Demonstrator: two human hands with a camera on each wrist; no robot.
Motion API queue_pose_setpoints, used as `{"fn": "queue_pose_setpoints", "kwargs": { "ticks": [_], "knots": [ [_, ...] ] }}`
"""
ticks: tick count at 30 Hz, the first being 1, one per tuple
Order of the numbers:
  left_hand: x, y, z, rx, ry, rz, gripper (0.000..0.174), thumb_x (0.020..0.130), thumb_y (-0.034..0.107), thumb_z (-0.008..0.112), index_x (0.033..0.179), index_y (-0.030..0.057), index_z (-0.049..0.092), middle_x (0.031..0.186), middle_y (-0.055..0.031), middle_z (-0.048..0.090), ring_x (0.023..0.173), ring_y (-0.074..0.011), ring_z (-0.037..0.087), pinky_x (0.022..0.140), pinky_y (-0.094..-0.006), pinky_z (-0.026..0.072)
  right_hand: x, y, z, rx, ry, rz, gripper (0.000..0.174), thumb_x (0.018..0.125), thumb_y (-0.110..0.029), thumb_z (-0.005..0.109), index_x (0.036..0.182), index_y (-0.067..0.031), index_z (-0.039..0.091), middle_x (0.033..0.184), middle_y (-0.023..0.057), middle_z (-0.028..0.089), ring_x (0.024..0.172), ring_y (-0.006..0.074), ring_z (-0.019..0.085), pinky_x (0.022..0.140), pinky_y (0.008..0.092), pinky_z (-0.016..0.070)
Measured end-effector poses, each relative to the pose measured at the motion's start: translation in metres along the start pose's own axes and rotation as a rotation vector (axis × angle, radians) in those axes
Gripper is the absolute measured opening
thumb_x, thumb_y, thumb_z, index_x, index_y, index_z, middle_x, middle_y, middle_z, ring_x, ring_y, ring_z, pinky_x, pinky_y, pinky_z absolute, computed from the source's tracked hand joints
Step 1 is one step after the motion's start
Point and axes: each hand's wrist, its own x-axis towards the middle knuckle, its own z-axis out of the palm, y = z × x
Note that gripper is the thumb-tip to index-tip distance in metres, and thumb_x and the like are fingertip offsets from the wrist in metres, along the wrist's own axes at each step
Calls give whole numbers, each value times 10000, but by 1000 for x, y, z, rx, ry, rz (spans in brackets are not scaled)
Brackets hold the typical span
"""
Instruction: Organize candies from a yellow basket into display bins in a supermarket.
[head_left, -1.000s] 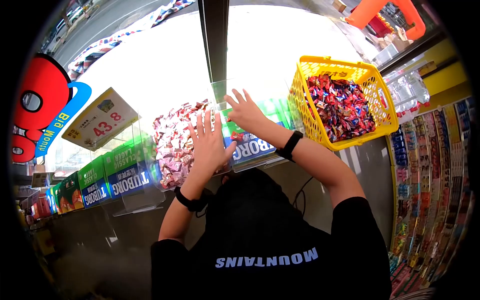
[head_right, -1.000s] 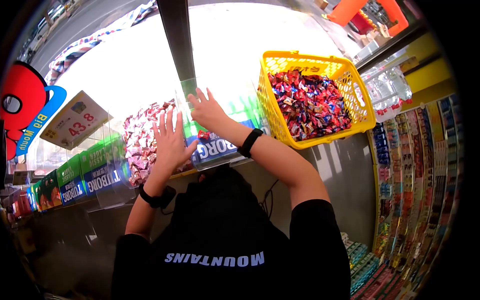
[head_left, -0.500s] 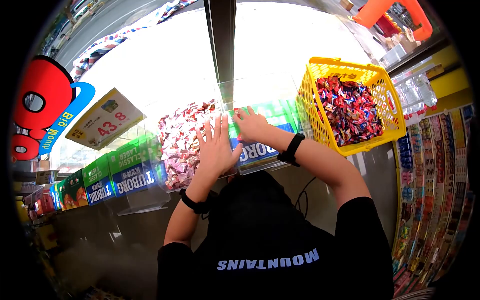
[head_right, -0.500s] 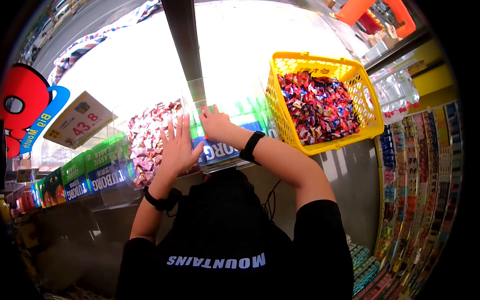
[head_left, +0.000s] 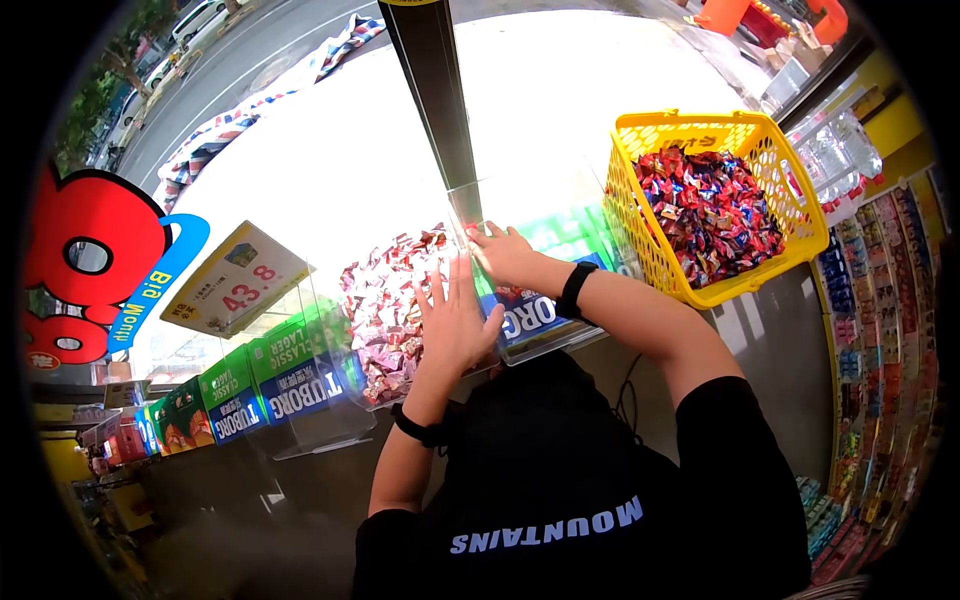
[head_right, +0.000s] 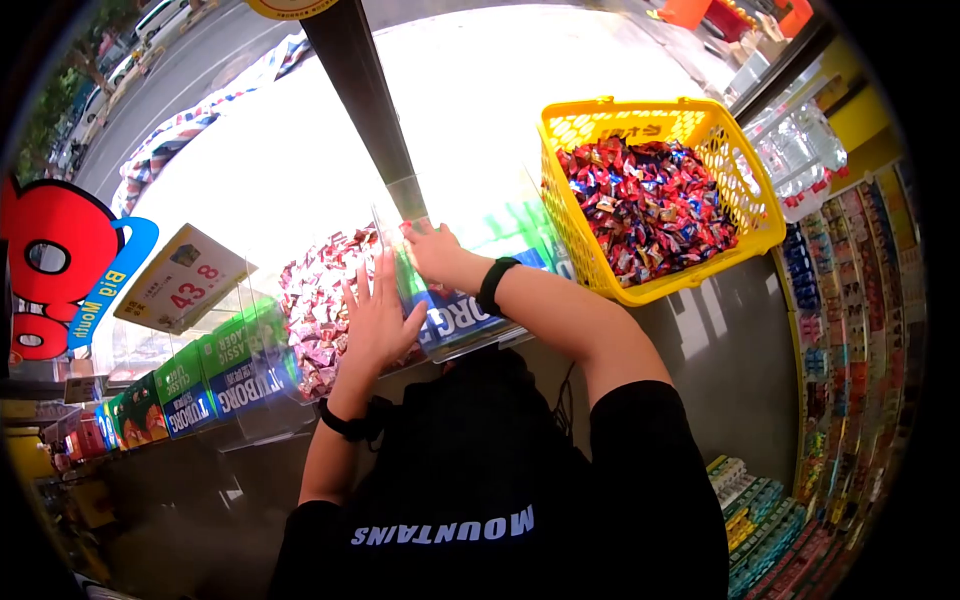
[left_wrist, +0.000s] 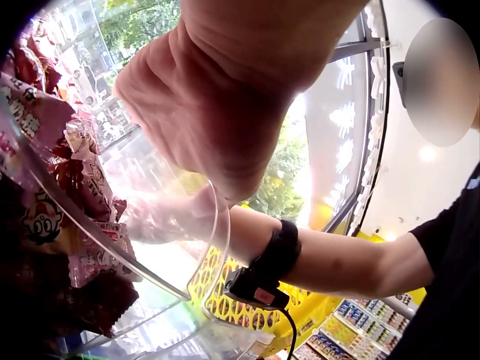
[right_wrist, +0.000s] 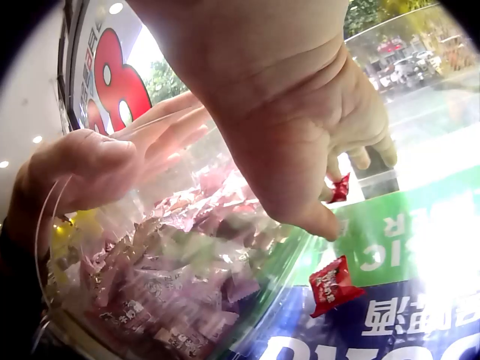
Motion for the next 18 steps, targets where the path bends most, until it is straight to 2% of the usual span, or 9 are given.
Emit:
{"fn": "queue_pose_setpoints", "kwargs": {
  "ticks": [3,6,8,12,15,18],
  "knots": [
    [0,-1,-1,-32,-2,8,981,940,504,652,1674,-13,258,1699,-244,361,1573,-494,286,1251,-729,146,-3,0,-21,53,-163,19,665,879,-199,732,1515,-81,575,1691,161,393,1521,468,416,1126,649,464],
    [1,-3,2,-36,1,24,997,936,504,662,1679,-11,242,1711,-242,338,1581,-484,278,1247,-733,152,-10,-2,-28,88,-106,68,495,925,-200,681,1393,-46,640,1626,186,475,1488,465,461,1115,661,454],
    [0,-2,2,-49,-4,20,1006,932,510,665,1680,-11,239,1715,-243,330,1586,-476,273,1244,-736,154,-10,0,-27,112,-131,66,474,928,-213,687,1370,-45,647,1615,180,489,1469,457,484,1097,653,469],
    [1,-4,3,-28,-10,28,1016,929,516,671,1680,-11,236,1715,-250,326,1594,-467,263,1240,-737,162,-2,3,-5,39,-26,3,448,928,-226,703,1345,-69,661,1574,164,535,1434,436,527,1046,630,505],
    [0,-4,3,-25,-15,40,1018,929,516,673,1681,-11,235,1714,-254,324,1596,-466,260,1240,-733,173,1,4,-10,69,-148,36,600,863,-182,762,1436,-91,606,1626,147,478,1446,422,508,1061,625,515],
    [2,-4,2,-33,-21,45,1015,930,509,672,1681,-13,233,1713,-256,325,1595,-464,265,1242,-725,179,-3,0,-30,47,-148,67,501,869,-190,751,1354,-111,650,1524,144,561,1349,385,581,1013,603,533]
  ]
}}
